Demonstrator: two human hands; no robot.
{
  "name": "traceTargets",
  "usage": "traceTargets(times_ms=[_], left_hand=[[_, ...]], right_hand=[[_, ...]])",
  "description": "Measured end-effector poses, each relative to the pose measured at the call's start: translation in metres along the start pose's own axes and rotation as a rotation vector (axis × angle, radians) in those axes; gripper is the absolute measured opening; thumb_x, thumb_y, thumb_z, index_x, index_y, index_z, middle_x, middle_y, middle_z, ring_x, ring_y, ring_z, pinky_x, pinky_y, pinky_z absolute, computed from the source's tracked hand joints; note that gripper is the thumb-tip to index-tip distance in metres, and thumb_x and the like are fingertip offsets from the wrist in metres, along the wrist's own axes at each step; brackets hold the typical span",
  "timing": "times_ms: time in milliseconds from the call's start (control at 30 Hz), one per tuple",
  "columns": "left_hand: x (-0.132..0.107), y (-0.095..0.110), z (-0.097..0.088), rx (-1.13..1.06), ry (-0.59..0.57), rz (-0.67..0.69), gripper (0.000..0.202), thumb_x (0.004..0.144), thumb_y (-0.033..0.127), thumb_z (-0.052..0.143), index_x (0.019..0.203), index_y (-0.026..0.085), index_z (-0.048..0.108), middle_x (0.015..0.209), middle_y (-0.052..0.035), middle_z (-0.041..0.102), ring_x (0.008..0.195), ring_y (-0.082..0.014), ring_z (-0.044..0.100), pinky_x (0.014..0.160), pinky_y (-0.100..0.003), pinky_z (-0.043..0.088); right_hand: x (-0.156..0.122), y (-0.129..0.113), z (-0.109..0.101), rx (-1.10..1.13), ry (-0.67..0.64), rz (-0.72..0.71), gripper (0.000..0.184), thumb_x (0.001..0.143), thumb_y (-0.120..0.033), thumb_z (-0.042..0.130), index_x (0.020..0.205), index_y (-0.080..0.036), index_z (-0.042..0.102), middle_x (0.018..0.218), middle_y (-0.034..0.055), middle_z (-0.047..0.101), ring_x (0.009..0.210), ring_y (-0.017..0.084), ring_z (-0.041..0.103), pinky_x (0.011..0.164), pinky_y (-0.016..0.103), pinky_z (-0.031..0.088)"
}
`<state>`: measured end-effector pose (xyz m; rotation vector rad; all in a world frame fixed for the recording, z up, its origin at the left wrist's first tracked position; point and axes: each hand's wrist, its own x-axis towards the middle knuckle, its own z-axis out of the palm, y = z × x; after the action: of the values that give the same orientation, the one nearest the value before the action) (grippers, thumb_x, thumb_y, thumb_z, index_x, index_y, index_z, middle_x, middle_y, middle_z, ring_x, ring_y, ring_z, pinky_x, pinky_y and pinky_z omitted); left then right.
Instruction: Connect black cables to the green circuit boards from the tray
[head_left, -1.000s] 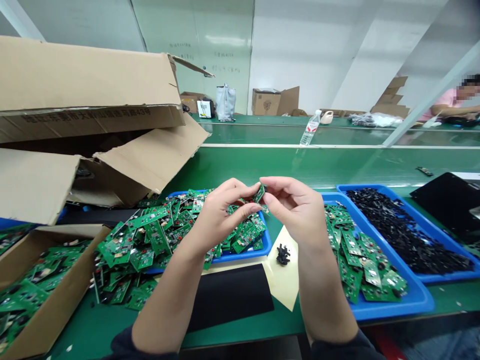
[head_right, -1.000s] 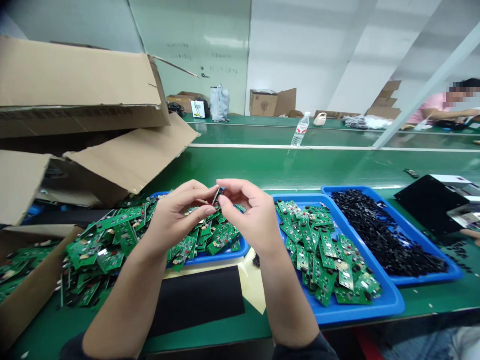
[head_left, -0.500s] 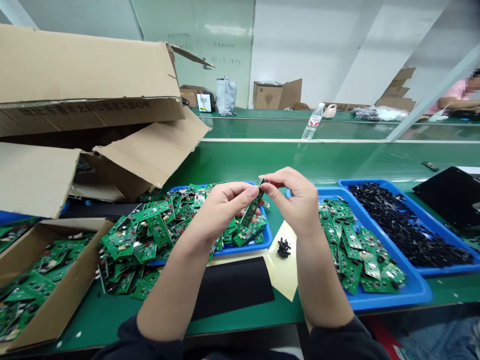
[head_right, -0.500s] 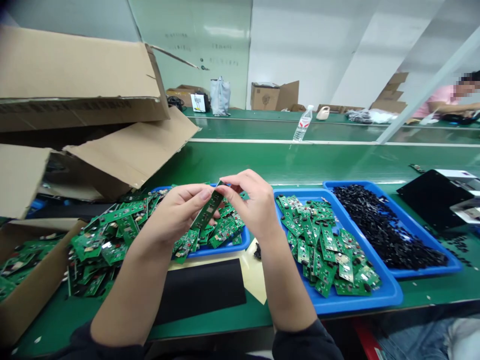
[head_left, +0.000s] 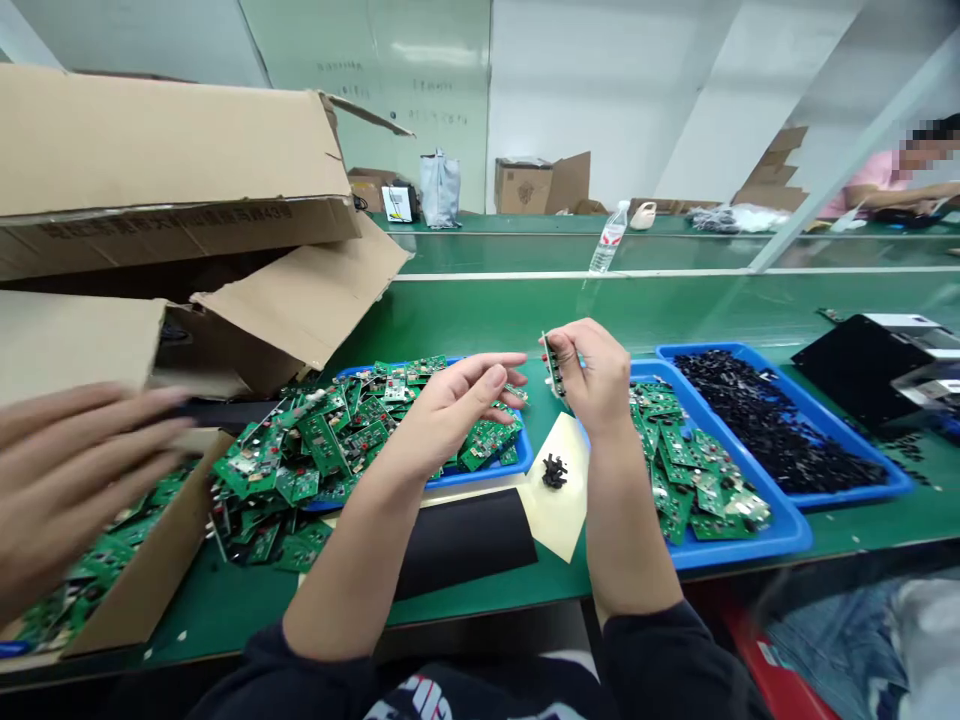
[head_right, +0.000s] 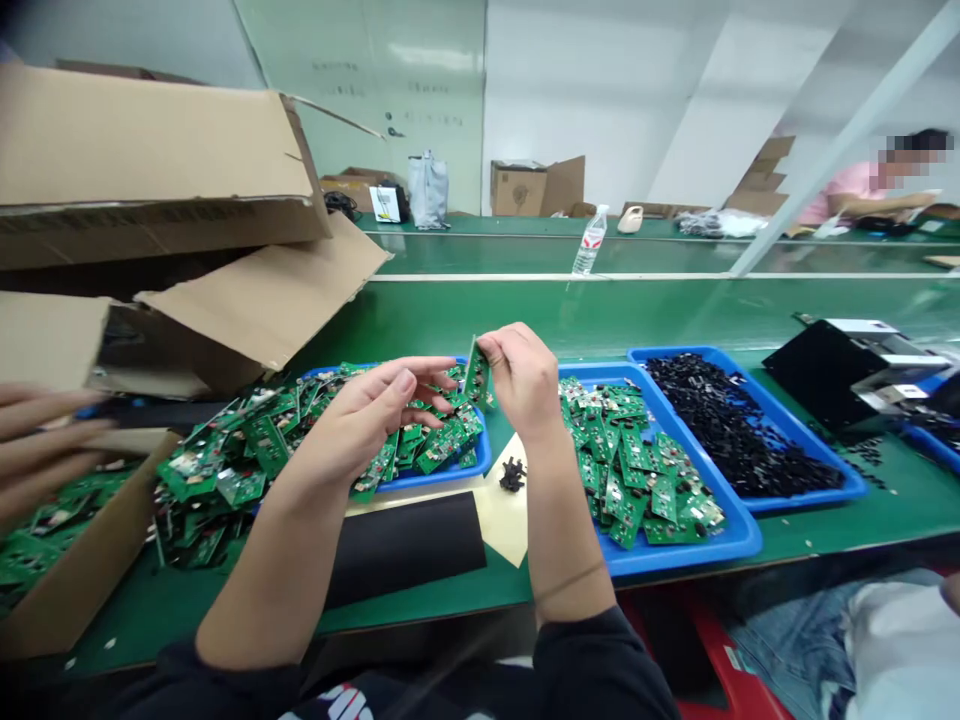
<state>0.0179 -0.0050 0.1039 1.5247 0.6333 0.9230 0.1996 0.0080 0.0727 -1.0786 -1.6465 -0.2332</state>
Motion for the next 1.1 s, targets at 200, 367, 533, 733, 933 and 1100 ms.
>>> traceTargets(times_ms=[200, 367, 533, 733, 933, 1100], left_hand=[[-0.036, -0.03, 0.009, 0.591, -0.158, -0.037, 0.017, 0.081, 0.029, 0.06, 0.093, 0.018, 0.065, 0.095, -0.0055, 0.066, 0.087, -0.0183, 0.062, 0.077, -0.031, 0.051], [-0.073, -0.096, 0.021, 1.035, -0.223, -0.145, 0.027, 0.076, 0.019, 0.067, 0.102, 0.014, 0.063, 0.106, -0.0128, 0.065, 0.103, -0.0281, 0.06, 0.089, -0.042, 0.049], [-0.084, -0.129, 0.031, 1.181, -0.156, -0.102, 0.04, 0.078, 0.019, 0.064, 0.116, 0.01, 0.056, 0.124, -0.0179, 0.057, 0.117, -0.031, 0.051, 0.1, -0.046, 0.041], [-0.079, -0.13, 0.031, 1.18, -0.151, -0.107, 0.042, 0.077, 0.02, 0.066, 0.116, 0.012, 0.056, 0.112, -0.0129, 0.06, 0.106, -0.0278, 0.054, 0.091, -0.041, 0.046], [-0.072, -0.138, 0.029, 1.171, -0.137, -0.099, 0.044, 0.072, 0.021, 0.069, 0.114, 0.014, 0.058, 0.098, -0.0094, 0.055, 0.095, -0.0262, 0.052, 0.085, -0.042, 0.047], [-0.072, -0.154, 0.024, 1.065, -0.06, -0.08, 0.042, 0.068, 0.02, 0.071, 0.108, 0.019, 0.061, 0.093, -0.0064, 0.05, 0.092, -0.0256, 0.049, 0.083, -0.042, 0.046]], right_hand=[[-0.044, 0.043, -0.047, -0.319, -0.321, 0.422, 0.025, 0.089, -0.028, 0.045, 0.079, -0.017, 0.066, 0.082, 0.0078, 0.066, 0.081, 0.021, 0.059, 0.076, 0.033, 0.045], [-0.073, 0.077, -0.082, -0.519, -0.41, 0.663, 0.024, 0.084, -0.022, 0.048, 0.084, -0.014, 0.07, 0.086, 0.0125, 0.069, 0.084, 0.026, 0.061, 0.078, 0.036, 0.044], [-0.08, 0.094, -0.083, -0.588, -0.445, 0.82, 0.027, 0.08, -0.018, 0.051, 0.1, -0.011, 0.069, 0.087, 0.0149, 0.069, 0.087, 0.028, 0.063, 0.081, 0.038, 0.044], [-0.084, 0.058, -0.061, -0.52, -0.4, 0.808, 0.047, 0.084, -0.019, 0.047, 0.127, -0.002, 0.049, 0.121, 0.0274, 0.054, 0.115, 0.034, 0.05, 0.094, 0.045, 0.038], [-0.12, -0.02, -0.026, -0.162, -0.68, 0.649, 0.021, 0.086, -0.027, 0.051, 0.09, -0.019, 0.07, 0.088, 0.0047, 0.07, 0.081, 0.016, 0.064, 0.074, 0.024, 0.047], [-0.152, -0.044, -0.001, -0.156, -0.744, 0.722, 0.024, 0.082, -0.023, 0.057, 0.103, -0.014, 0.067, 0.093, 0.0098, 0.069, 0.082, 0.019, 0.065, 0.075, 0.028, 0.047]])
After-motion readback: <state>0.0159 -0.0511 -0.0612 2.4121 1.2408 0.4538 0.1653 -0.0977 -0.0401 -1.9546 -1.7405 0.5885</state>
